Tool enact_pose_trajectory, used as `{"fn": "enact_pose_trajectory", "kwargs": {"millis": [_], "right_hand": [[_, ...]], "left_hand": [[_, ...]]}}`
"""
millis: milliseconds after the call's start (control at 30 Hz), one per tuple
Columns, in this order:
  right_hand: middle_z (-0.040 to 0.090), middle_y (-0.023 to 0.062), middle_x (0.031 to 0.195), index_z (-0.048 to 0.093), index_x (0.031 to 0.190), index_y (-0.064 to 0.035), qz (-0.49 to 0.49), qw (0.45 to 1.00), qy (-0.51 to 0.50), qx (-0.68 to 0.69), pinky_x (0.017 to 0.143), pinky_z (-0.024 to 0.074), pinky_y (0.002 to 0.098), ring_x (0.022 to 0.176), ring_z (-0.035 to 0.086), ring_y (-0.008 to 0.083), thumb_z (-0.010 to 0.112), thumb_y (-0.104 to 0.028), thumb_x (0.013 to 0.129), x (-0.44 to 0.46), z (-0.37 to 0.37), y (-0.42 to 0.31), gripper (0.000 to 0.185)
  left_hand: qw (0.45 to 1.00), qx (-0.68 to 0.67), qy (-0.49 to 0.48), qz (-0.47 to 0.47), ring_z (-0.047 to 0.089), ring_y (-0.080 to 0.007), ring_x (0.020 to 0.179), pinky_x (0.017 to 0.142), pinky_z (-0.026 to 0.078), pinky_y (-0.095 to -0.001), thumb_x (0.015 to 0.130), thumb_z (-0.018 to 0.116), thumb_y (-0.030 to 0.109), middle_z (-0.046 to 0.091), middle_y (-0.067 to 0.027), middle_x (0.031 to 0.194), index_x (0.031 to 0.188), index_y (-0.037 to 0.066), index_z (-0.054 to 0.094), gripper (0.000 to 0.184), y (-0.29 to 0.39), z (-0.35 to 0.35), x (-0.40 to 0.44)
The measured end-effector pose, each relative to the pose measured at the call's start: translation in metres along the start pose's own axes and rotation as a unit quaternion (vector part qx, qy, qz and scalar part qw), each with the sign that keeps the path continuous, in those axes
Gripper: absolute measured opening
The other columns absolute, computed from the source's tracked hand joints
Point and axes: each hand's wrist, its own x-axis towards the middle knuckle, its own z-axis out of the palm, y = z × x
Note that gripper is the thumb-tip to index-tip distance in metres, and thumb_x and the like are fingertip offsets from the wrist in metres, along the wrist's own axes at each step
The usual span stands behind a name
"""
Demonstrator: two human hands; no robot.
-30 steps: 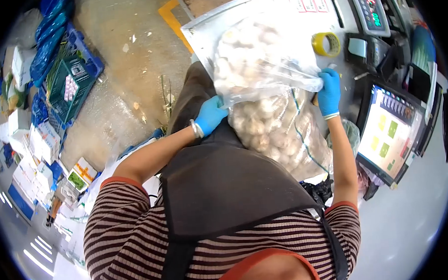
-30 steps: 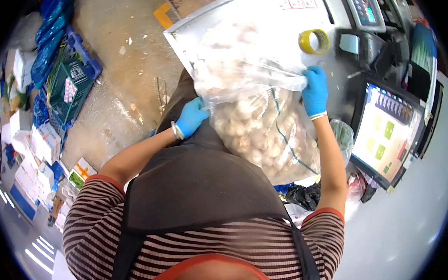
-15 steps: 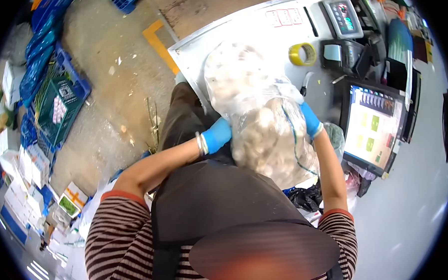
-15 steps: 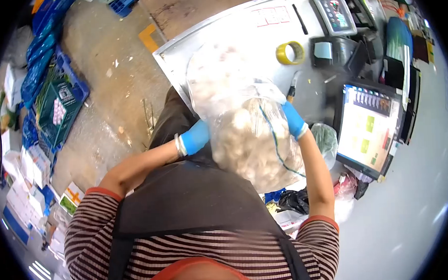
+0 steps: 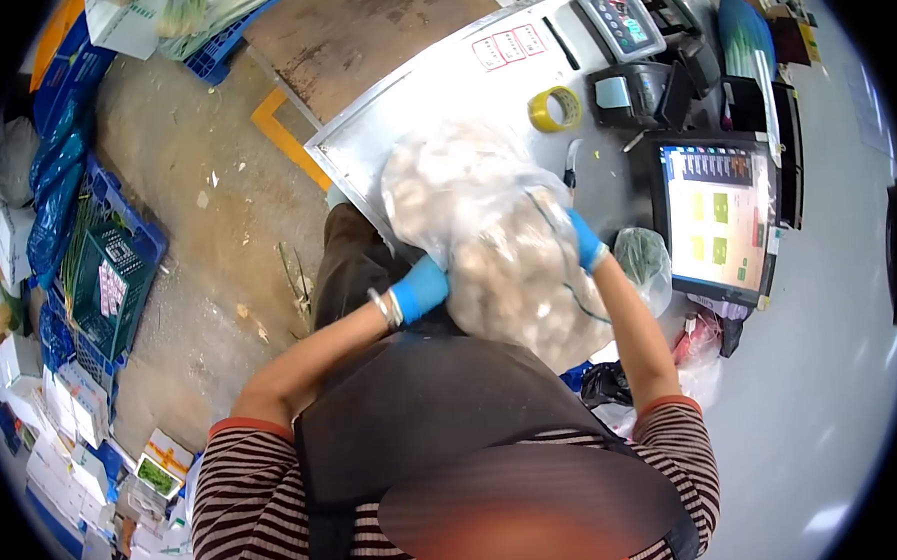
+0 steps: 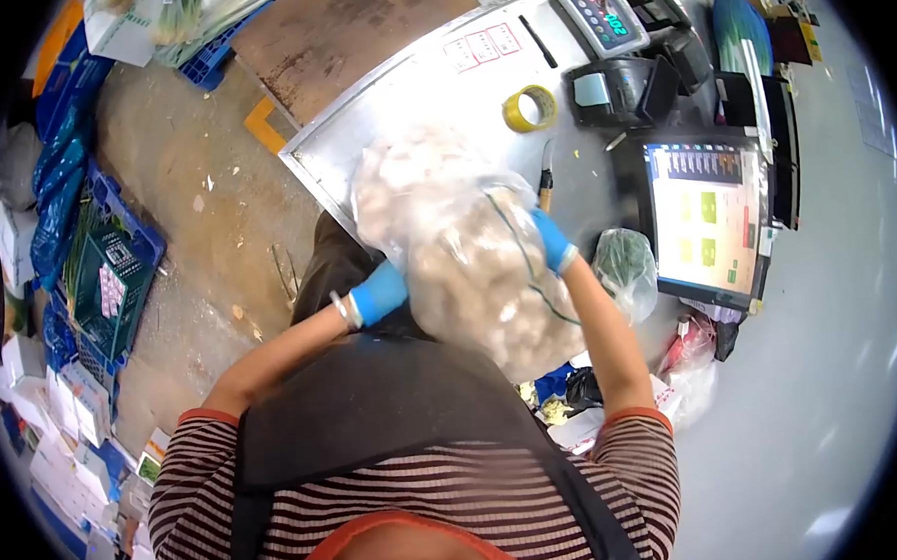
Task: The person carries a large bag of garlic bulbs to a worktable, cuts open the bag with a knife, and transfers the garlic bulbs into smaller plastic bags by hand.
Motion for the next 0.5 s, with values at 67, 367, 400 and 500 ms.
{"fn": "enact_pose_trajectory", "kwargs": {"millis": [67, 367, 400, 500], "right_hand": [[0.062, 0.0033, 0.108, 0.058, 0.122, 0.0014, -0.095, 0.989, 0.003, -0.110, 0.087, 0.0468, 0.0276, 0.093, 0.057, 0.0129, 0.042, -0.016, 0.097, 0.012, 0.002, 0.003, 0.033], [0.063, 0.0061, 0.106, 0.059, 0.117, 0.0008, -0.148, 0.959, 0.075, -0.229, 0.087, 0.0462, 0.0316, 0.098, 0.057, 0.0152, 0.041, -0.024, 0.097, 0.034, 0.003, 0.010, 0.036], [0.062, 0.0049, 0.101, 0.060, 0.112, 0.0005, -0.169, 0.948, 0.057, -0.264, 0.083, 0.0472, 0.0308, 0.093, 0.057, 0.0140, 0.042, -0.023, 0.096, 0.039, 0.001, 0.007, 0.033], [0.060, -0.0007, 0.084, 0.065, 0.095, -0.0025, -0.012, 0.999, 0.036, 0.030, 0.071, 0.0440, 0.0208, 0.072, 0.051, 0.0052, 0.047, -0.018, 0.093, -0.012, 0.019, -0.083, 0.024]], "left_hand": [[0.997, 0.055, 0.050, 0.037, 0.054, -0.0269, 0.113, 0.096, 0.043, -0.0351, 0.086, 0.048, -0.001, 0.058, -0.0173, 0.123, 0.124, -0.002, 0.054, 0.038, -0.001, -0.006, 0.011], [0.995, -0.084, 0.040, -0.021, 0.059, -0.0221, 0.085, 0.079, 0.049, -0.0314, 0.078, 0.042, -0.006, 0.061, -0.0103, 0.086, 0.090, 0.004, 0.063, 0.026, 0.070, -0.053, 0.013], [0.994, -0.080, 0.025, -0.071, 0.059, -0.0198, 0.078, 0.073, 0.050, -0.0296, 0.078, 0.043, -0.005, 0.060, -0.0080, 0.078, 0.087, 0.004, 0.061, 0.023, 0.068, -0.059, 0.013], [0.968, -0.241, 0.028, -0.064, 0.057, -0.0154, 0.067, 0.065, 0.046, -0.0271, 0.072, 0.044, -0.006, 0.059, -0.0055, 0.068, 0.066, 0.003, 0.060, 0.019, 0.107, -0.083, -0.017]]}}
